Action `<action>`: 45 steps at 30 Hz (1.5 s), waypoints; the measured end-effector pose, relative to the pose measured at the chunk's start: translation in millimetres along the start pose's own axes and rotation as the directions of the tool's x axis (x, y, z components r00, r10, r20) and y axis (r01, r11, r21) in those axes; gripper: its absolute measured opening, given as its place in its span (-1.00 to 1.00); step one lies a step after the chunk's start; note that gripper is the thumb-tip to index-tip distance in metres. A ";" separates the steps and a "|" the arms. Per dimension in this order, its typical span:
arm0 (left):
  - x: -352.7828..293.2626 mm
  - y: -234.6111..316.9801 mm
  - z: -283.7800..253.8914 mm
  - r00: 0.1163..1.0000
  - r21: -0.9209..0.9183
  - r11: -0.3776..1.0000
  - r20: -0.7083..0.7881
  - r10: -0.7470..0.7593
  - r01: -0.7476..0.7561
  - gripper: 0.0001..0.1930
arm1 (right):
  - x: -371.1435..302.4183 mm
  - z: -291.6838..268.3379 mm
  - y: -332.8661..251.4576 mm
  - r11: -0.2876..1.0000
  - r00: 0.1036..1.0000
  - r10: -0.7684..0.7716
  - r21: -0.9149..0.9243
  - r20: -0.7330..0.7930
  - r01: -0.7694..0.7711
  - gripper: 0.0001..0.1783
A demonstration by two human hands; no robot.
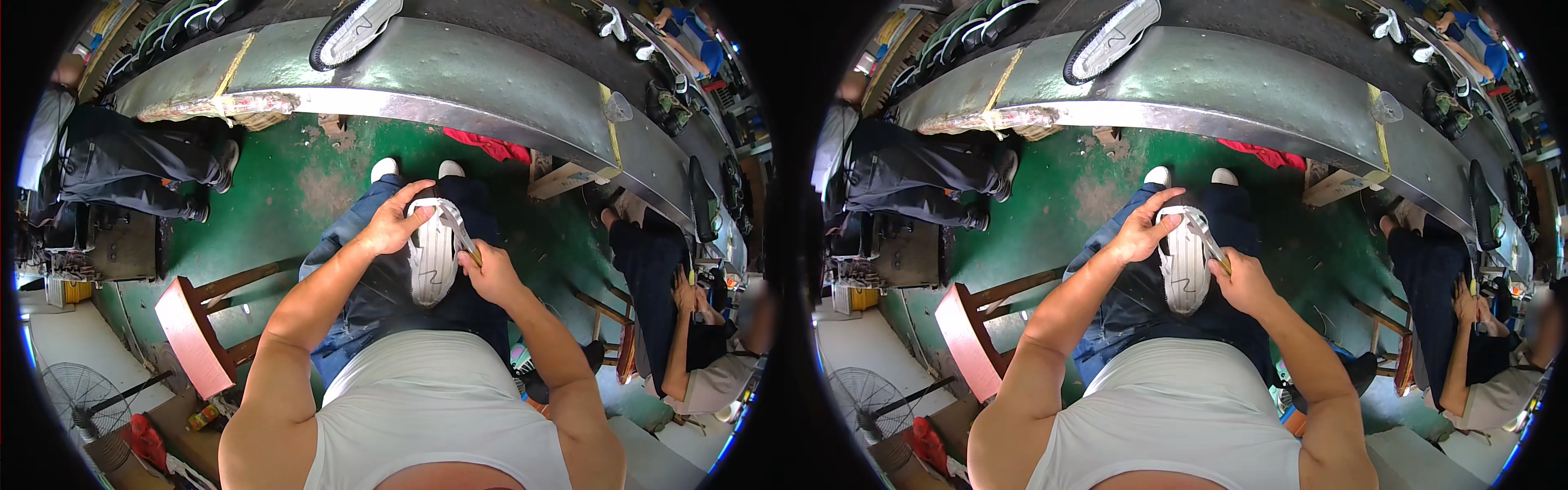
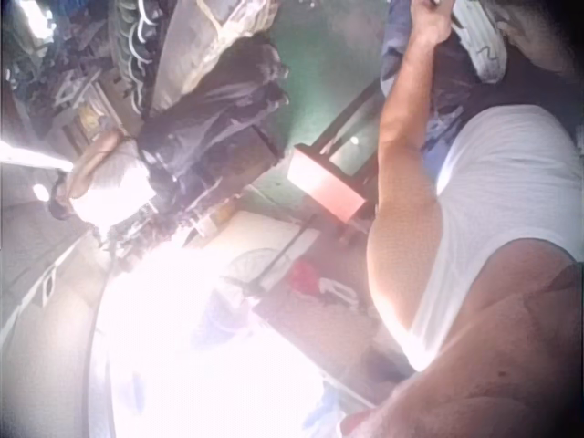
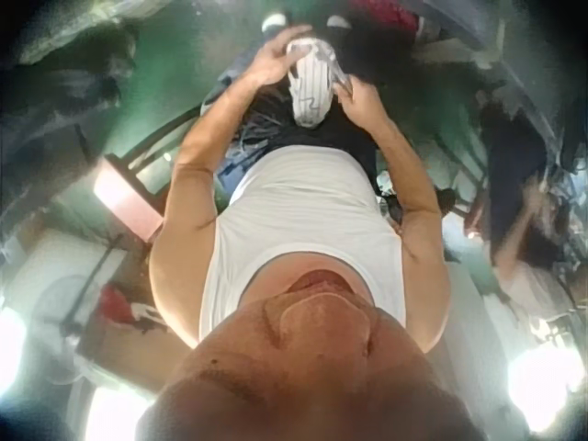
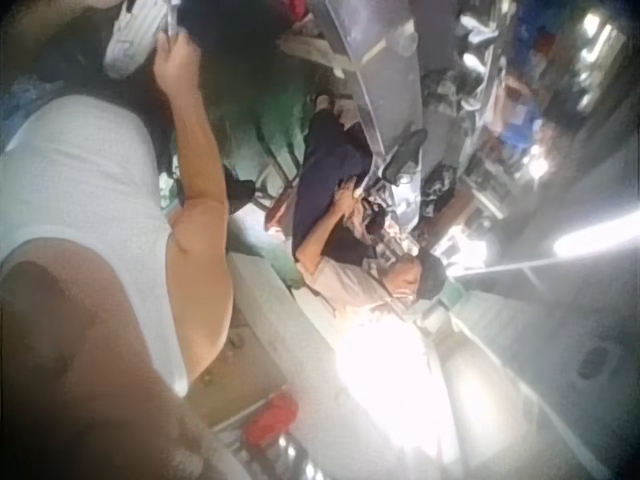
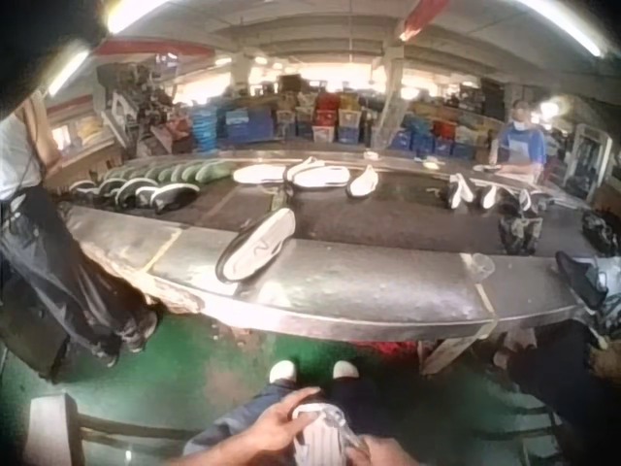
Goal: Manually lasting shoes by pulling the upper over the form and trimming excess material with a hand tool.
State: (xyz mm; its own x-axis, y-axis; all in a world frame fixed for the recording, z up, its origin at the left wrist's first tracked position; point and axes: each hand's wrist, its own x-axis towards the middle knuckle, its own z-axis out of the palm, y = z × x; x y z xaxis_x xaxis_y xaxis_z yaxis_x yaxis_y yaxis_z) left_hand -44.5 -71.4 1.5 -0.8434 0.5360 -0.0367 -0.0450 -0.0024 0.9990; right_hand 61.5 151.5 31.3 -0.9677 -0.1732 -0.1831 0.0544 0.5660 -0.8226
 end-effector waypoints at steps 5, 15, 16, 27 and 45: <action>2.7 1.2 -3.6 0.994 -0.186 0.980 0.089 -0.057 0.073 -0.47 | -12.8 7.9 -1.7 0.984 0.980 -0.127 -0.143 -0.156 0.105 -0.74; 6.7 6.9 19.9 0.987 -0.098 0.987 -0.078 -0.138 0.130 -0.53 | -27.8 -26.8 -29.5 0.953 0.995 0.090 -0.294 0.048 -0.072 -0.79; 7.8 11.5 21.8 0.983 -0.101 0.981 -0.073 -0.171 0.164 -0.53 | -29.7 -39.0 -33.4 0.975 0.964 0.220 -0.044 0.150 -0.216 -0.78; -2.7 -6.5 28.9 0.981 0.187 0.976 -0.175 -0.080 0.113 -0.20 | -9.0 -37.5 -4.1 0.996 0.992 0.082 0.036 -0.097 -0.079 -0.62; -41.2 30.8 20.9 0.838 0.438 0.763 0.489 0.241 -0.475 -0.73 | 11.3 -80.5 24.4 0.817 0.982 0.096 0.550 0.164 -0.172 -0.42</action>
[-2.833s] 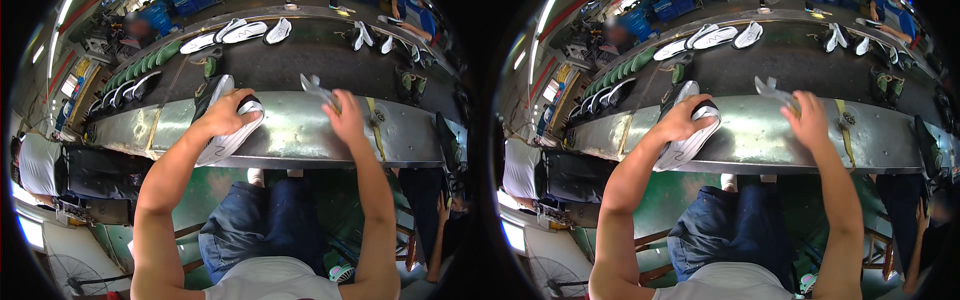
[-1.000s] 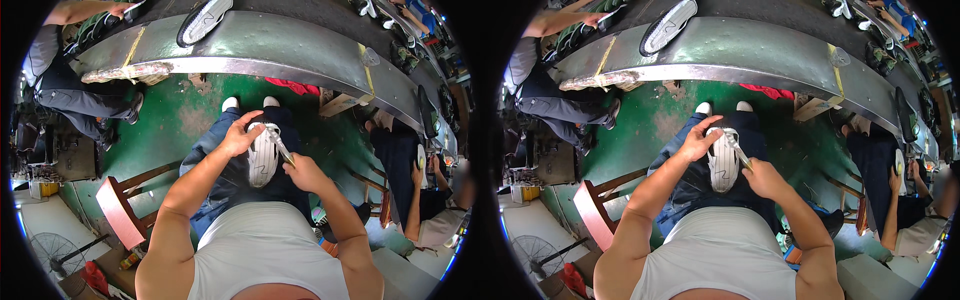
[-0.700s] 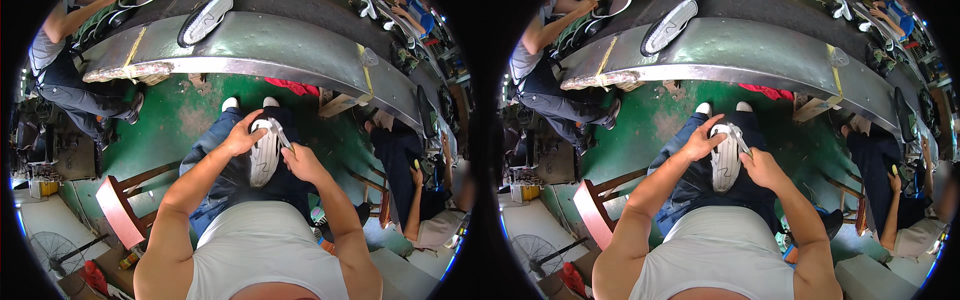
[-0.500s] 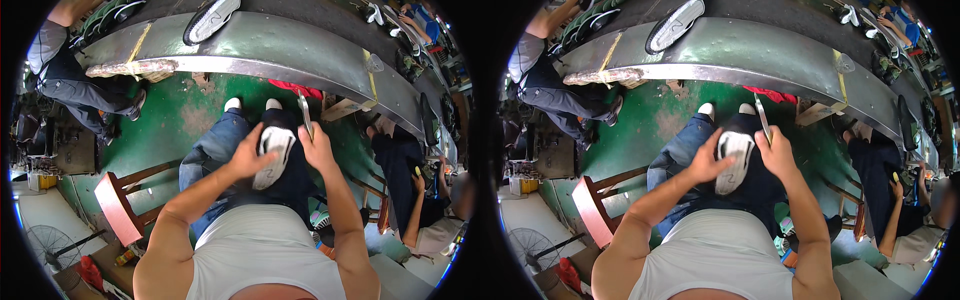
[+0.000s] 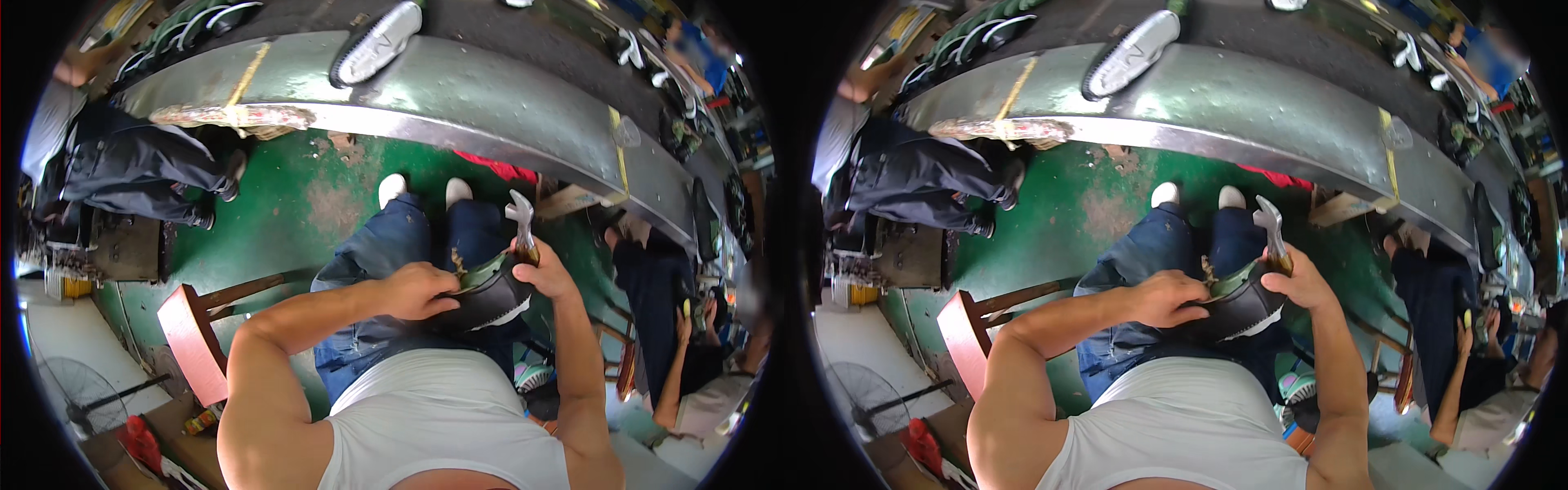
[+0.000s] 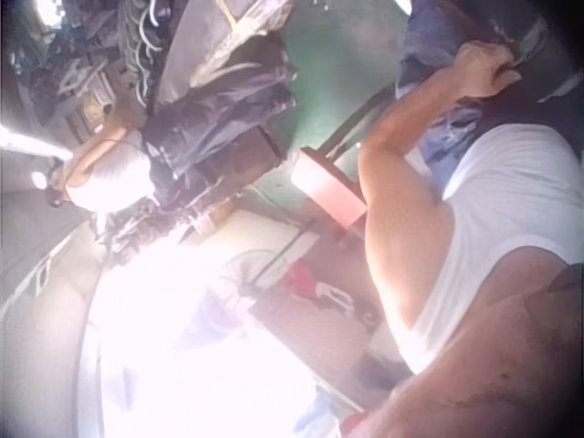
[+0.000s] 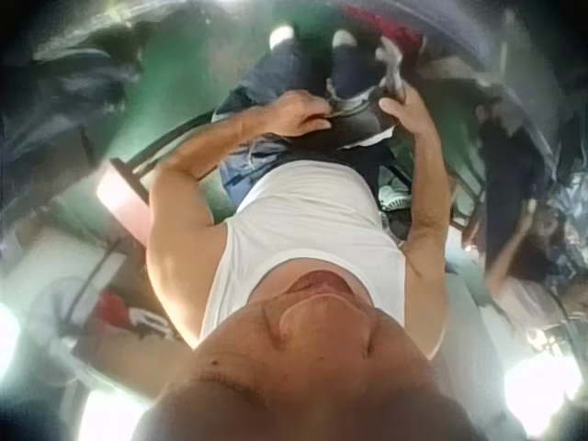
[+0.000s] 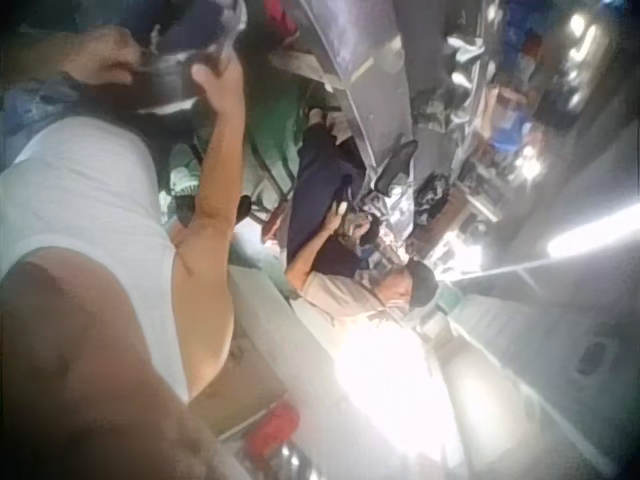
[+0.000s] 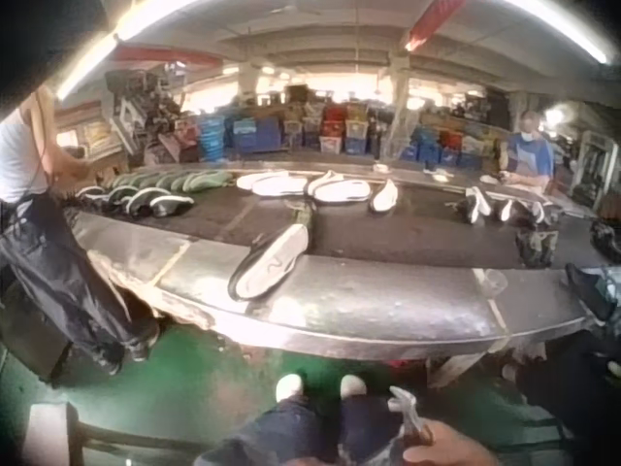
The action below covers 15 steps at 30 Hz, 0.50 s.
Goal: Manually lasting shoes by pulling the upper over the form and trimming excess material with a hand tool.
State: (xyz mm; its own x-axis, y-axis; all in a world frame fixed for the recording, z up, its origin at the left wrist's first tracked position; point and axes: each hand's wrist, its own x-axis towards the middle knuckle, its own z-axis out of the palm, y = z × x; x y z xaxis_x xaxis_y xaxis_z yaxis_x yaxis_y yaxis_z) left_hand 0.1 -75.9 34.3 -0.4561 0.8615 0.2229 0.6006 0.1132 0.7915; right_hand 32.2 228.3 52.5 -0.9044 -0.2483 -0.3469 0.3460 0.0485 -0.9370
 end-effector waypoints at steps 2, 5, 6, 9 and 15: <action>-12.8 -10.8 -11.6 0.967 -0.279 0.944 0.230 -0.112 0.176 -0.79 | -3.8 -1.2 4.5 0.999 0.998 -0.029 0.022 -0.048 0.030 -0.34; -22.1 -41.7 -19.5 0.874 -0.953 0.218 0.082 -0.479 0.209 -0.78 | 0.2 5.0 -8.4 0.997 0.994 -0.023 -0.081 -0.110 0.014 -0.48; -22.4 -54.9 -21.4 0.756 -0.983 0.102 0.047 -0.653 0.150 -0.72 | 8.5 5.7 -11.8 0.992 0.988 -0.011 -0.128 -0.153 -0.009 -0.54; -25.8 -42.2 4.5 0.654 -0.939 0.317 -0.157 -0.740 0.133 -0.42 | 36.2 23.7 -17.8 0.978 0.919 0.075 -0.149 -0.386 -0.143 -0.49; 17.4 -6.3 56.9 0.696 -0.405 0.735 -0.273 -0.664 0.543 -0.24 | 67.5 36.9 17.2 0.883 0.892 -0.068 -0.443 -0.446 -0.154 -0.24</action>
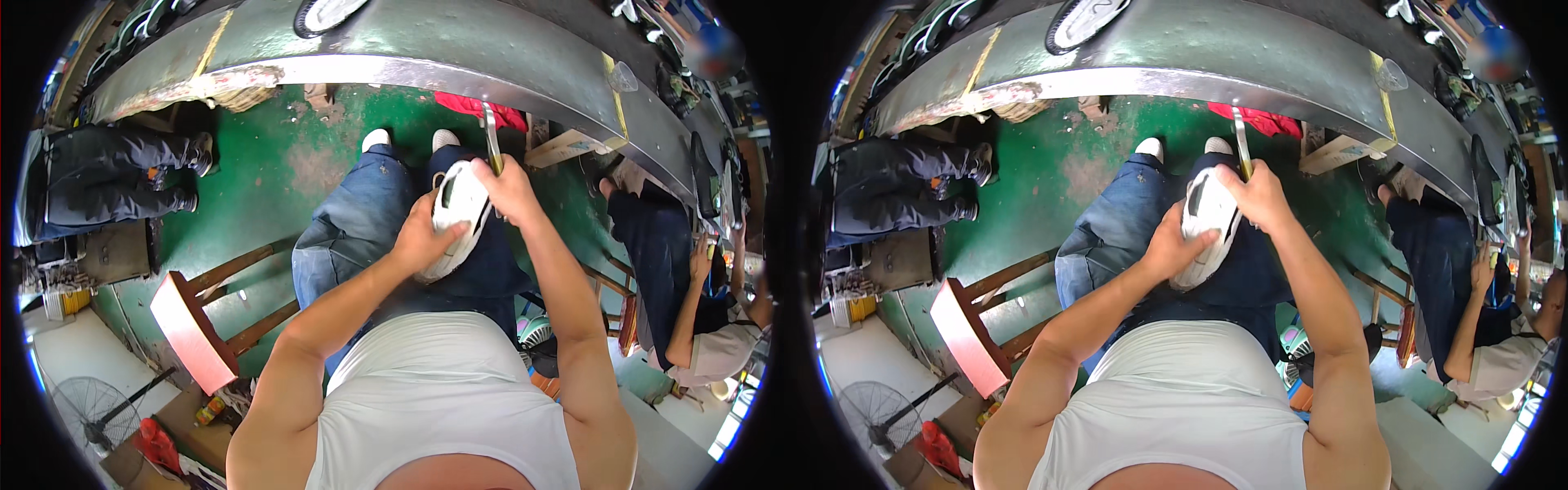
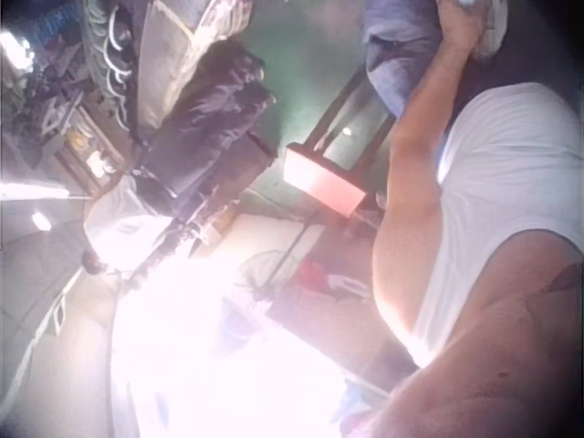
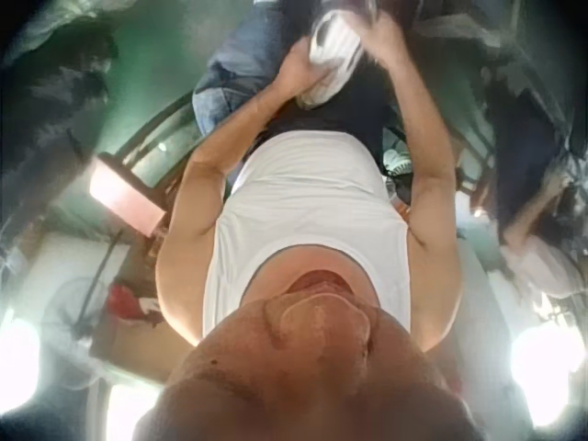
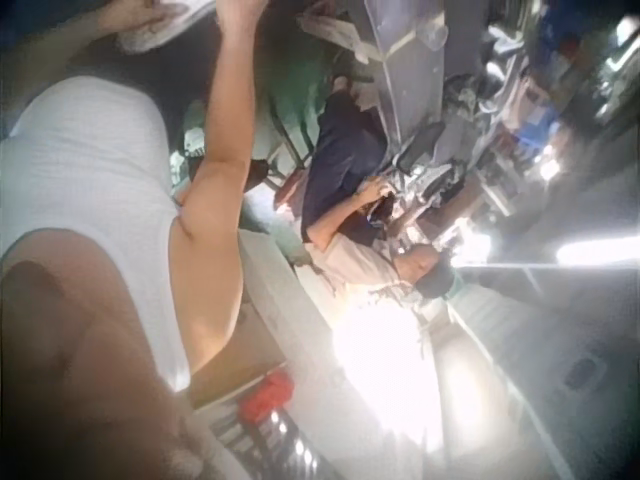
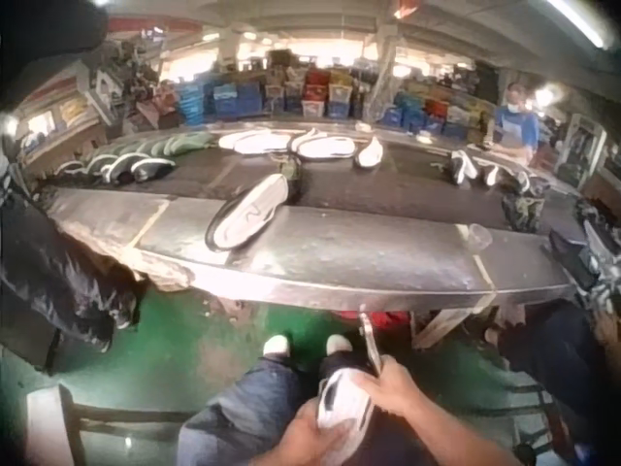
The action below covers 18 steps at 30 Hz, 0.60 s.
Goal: Manually lasting shoes by pulling the upper over the form and trimming excess material with a hand tool.
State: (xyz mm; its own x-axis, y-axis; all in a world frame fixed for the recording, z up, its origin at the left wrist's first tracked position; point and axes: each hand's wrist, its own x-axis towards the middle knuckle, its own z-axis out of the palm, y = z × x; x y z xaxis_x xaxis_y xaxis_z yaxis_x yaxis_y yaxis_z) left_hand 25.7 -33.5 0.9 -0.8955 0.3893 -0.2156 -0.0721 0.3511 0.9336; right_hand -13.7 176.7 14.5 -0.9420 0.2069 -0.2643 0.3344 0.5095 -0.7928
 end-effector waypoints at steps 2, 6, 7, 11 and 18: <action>8.3 -42.2 6.1 0.995 -0.012 0.999 -0.093 -0.037 0.036 -0.37 | -15.6 10.5 -8.3 0.998 1.000 0.030 -0.064 -0.007 -0.030 -0.28; 8.6 -46.8 -7.5 0.941 -0.117 0.935 -0.004 -0.337 0.335 -0.63 | -50.1 42.5 47.9 0.911 0.993 0.074 0.398 0.096 -0.107 -0.54; 5.8 -44.7 -13.1 0.941 -0.114 0.935 -0.008 -0.339 0.336 -0.63 | -57.0 40.3 49.6 0.909 0.992 0.072 0.402 0.099 -0.106 -0.54; 0.2 -19.6 -28.8 0.974 -0.046 0.990 0.194 -0.118 0.130 -0.52 | -67.5 14.5 64.7 0.845 0.960 -0.046 0.523 0.277 -0.110 -0.46; -10.2 -36.9 -12.5 0.862 -0.443 0.821 0.494 -0.112 0.361 -0.01 | -92.6 -47.6 46.2 0.999 0.971 0.037 0.022 0.238 -0.044 -0.62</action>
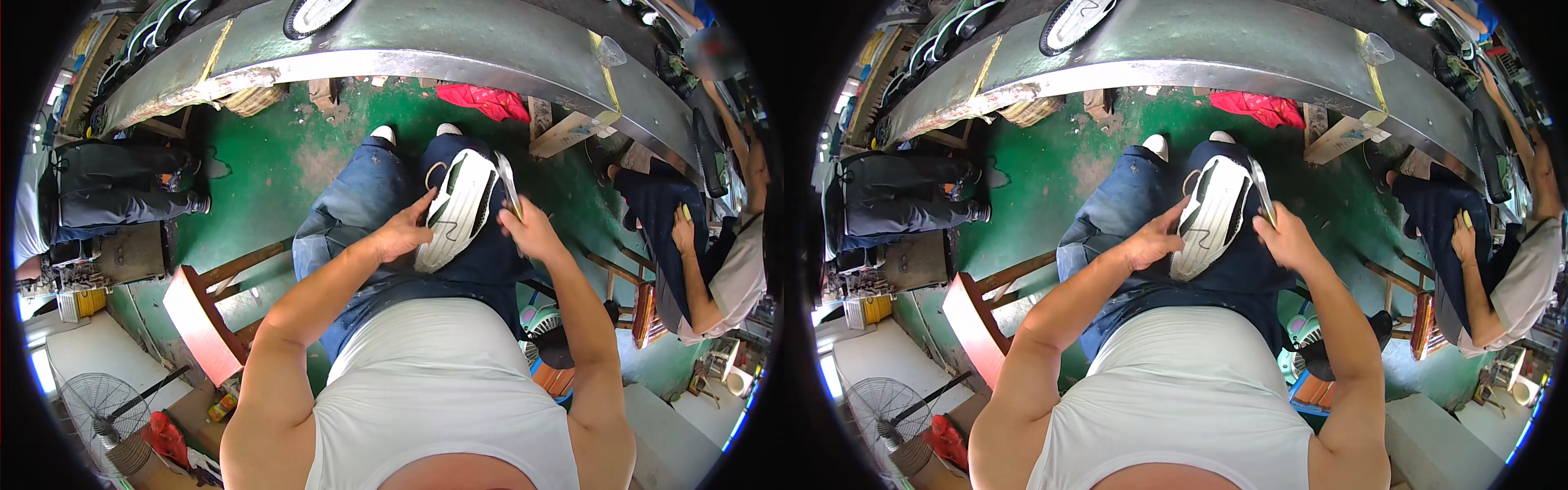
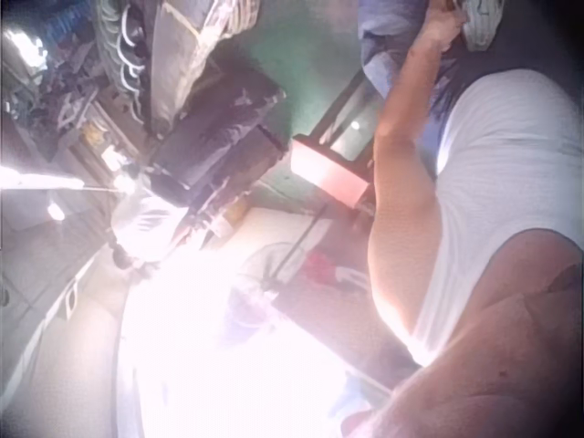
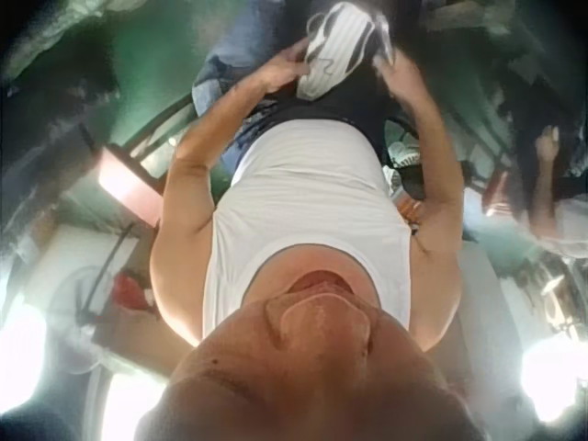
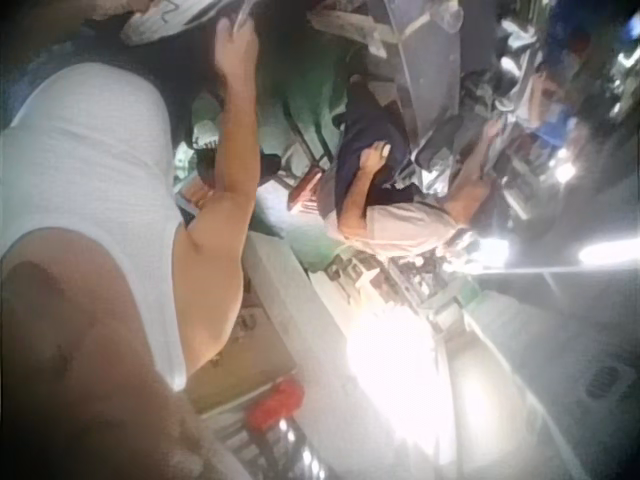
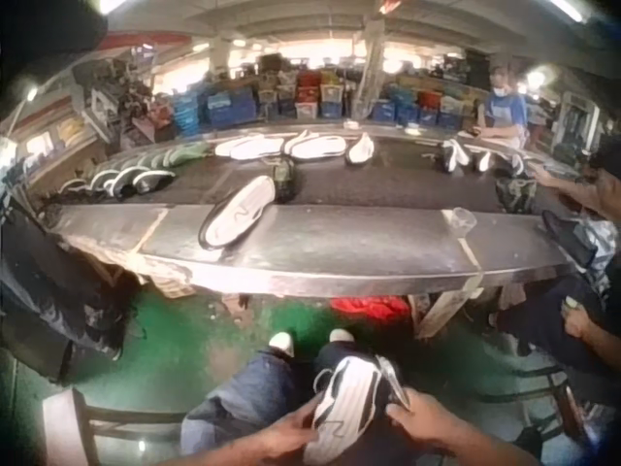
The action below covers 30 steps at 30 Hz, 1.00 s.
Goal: Manually lasting shoes by pulling the upper over the form and trimming excess material with a hand tool.
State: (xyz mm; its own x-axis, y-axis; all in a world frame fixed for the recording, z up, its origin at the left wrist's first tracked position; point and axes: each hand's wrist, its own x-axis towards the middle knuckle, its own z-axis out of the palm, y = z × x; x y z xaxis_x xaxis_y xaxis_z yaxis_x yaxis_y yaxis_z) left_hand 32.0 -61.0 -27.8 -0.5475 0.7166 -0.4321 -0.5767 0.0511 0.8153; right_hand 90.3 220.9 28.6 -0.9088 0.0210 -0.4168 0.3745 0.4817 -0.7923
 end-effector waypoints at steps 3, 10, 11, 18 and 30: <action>-8.3 -20.6 9.9 0.988 0.279 0.956 -0.096 0.124 -0.093 0.04 | -42.4 -10.6 -16.9 0.993 0.987 0.116 0.015 0.109 -0.118 -0.70; -11.0 -26.3 21.6 0.982 0.580 0.811 -0.100 0.163 -0.076 -0.03 | -36.1 15.4 -32.9 0.684 0.855 -0.471 -0.522 0.217 0.510 -0.70; -8.1 -25.2 21.7 0.981 0.581 0.811 -0.104 0.165 -0.074 -0.03 | -31.7 12.1 -51.6 0.660 0.915 -0.259 -0.635 0.310 0.402 -0.71; 19.7 -17.1 44.7 0.782 0.257 0.965 -0.611 0.123 0.049 -0.41 | -32.6 38.6 -16.0 0.777 0.921 -0.255 -0.505 0.296 0.377 -0.74; 15.1 -7.2 23.2 0.848 0.951 0.252 0.020 0.529 -0.180 -0.43 | -23.8 36.6 20.1 0.816 0.974 -0.226 -0.539 0.036 0.209 -0.72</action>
State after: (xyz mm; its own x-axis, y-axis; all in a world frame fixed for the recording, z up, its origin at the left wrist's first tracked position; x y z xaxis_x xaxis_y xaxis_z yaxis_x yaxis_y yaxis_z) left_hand 41.9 -34.5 -31.2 -0.7573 0.6490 0.0726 0.5299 0.5456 0.6493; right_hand 126.2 198.0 6.2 -0.9626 -0.1196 -0.2430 0.0167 0.8695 -0.4937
